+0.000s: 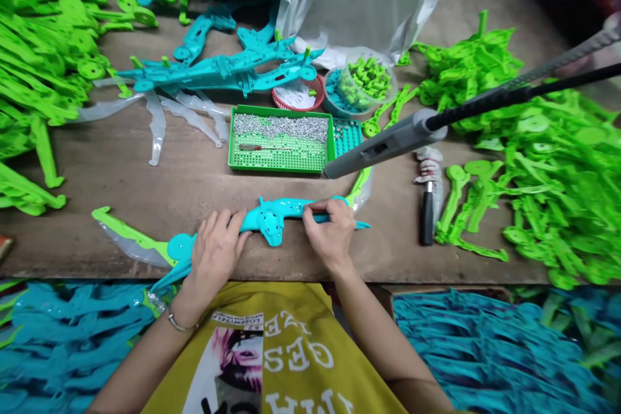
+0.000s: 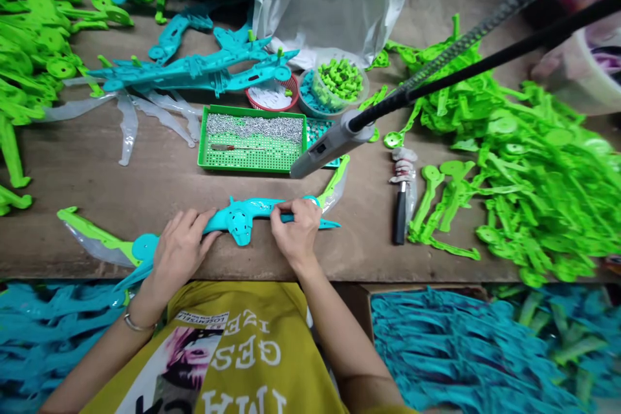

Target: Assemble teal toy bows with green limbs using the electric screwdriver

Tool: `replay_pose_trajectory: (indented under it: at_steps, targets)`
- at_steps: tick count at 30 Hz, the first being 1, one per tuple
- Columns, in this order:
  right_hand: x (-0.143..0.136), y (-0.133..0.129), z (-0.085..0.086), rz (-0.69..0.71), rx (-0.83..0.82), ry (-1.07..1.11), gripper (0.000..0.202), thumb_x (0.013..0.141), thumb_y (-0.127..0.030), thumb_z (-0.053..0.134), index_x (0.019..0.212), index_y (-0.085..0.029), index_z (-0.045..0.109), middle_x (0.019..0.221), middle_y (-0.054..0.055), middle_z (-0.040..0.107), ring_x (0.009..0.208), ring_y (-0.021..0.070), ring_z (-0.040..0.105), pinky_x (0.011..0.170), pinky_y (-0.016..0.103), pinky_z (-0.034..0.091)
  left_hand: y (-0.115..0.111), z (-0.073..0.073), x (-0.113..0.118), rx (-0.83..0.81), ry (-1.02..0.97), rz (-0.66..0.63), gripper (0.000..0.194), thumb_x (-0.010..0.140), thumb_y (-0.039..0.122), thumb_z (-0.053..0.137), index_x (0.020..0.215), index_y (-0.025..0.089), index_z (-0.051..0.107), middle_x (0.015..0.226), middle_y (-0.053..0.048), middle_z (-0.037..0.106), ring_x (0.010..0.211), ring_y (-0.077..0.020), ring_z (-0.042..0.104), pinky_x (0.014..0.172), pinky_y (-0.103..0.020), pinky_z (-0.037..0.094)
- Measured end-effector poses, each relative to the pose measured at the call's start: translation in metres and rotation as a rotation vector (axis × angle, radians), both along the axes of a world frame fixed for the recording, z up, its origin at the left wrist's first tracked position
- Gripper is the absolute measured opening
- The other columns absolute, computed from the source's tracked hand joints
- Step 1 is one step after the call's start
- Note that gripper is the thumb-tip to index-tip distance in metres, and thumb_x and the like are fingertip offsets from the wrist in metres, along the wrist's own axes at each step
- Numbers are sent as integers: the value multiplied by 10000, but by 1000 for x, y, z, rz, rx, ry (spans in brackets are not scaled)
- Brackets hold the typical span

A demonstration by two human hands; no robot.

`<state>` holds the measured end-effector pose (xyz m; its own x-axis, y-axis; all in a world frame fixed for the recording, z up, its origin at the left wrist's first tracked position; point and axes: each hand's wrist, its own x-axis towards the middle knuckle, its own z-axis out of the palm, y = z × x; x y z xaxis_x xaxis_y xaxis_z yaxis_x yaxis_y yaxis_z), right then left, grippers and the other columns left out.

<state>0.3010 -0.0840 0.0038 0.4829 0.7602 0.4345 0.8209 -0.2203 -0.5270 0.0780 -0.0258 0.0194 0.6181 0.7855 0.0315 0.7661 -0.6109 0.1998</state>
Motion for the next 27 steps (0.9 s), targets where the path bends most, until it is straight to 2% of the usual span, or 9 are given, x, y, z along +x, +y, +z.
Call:
replay_pose_trajectory:
  at_steps: [5, 8, 10, 12, 14, 17, 20, 24, 27]
  targets:
    - [8, -3, 1, 145, -44, -128, 170, 868, -223, 616, 700, -225, 643, 674, 29, 696, 717, 222, 612, 756, 398, 452, 1, -1, 0, -4, 30, -15, 362, 938, 316, 580, 1276, 190, 613, 993, -99, 636, 923, -275, 577, 779, -377, 472]
    - [26, -15, 7, 346, -91, -84, 133, 895, -287, 629, 971, -218, 713, 882, 59, 764, 837, 229, 670, 834, 414, 495, 2, 1, 1, 39, 83, -47, 343, 951, 310, 556, 1256, 169, 626, 952, -98, 651, 886, -271, 595, 759, -380, 473]
    - [41, -27, 15, 430, -120, -94, 347, 877, -335, 658, 1203, -218, 656, 1087, 89, 753, 996, 254, 677, 926, 443, 492, 5, 7, 0, 76, 110, -84, 350, 968, 308, 524, 1268, 155, 615, 964, -107, 660, 895, -271, 608, 761, -385, 474]
    - [54, -39, 24, 424, -116, -166, 481, 845, -366, 694, 1293, -215, 601, 1185, 111, 723, 1089, 281, 659, 985, 479, 465, 10, 18, -2, 118, 146, -134, 366, 984, 303, 487, 1296, 142, 591, 981, -117, 664, 915, -277, 618, 776, -395, 473]
    - [64, -46, 32, 387, -87, -235, 431, 835, -357, 710, 1240, -232, 630, 1148, 95, 740, 1072, 277, 670, 1005, 489, 444, 18, 31, -5, 142, 195, -193, 363, 992, 293, 466, 1298, 136, 581, 990, -122, 666, 929, -286, 625, 792, -406, 470]
    - [70, -47, 43, 361, -72, -262, 239, 850, -329, 703, 1085, -285, 696, 1069, 38, 775, 987, 240, 699, 1008, 474, 424, 32, 49, -10, 119, 255, -274, 314, 993, 297, 462, 1233, 156, 610, 1002, -123, 673, 928, -288, 642, 796, -405, 468]
    - [69, -44, 51, 374, -80, -256, 153, 856, -341, 699, 1005, -315, 723, 1070, 8, 781, 943, 222, 709, 948, 444, 426, 43, 65, -13, 76, 268, -309, 276, 988, 316, 483, 1168, 167, 630, 1008, -122, 684, 900, -275, 663, 785, -381, 467]
    - [67, -40, 60, 387, -33, -284, 104, 856, -362, 705, 944, -318, 738, 1042, -7, 789, 860, 205, 716, 844, 405, 405, 46, 83, -12, 4, 311, -292, 230, 974, 316, 524, 1118, 176, 636, 976, -100, 709, 875, -261, 685, 768, -356, 469]
    - [64, -38, 68, 415, 9, -361, 71, 867, -352, 698, 912, -311, 734, 987, -21, 796, 775, 194, 709, 809, 404, 383, 43, 91, -13, 0, 363, -228, 231, 960, 349, 553, 1093, 176, 628, 983, -104, 719, 902, -264, 690, 791, -356, 473]
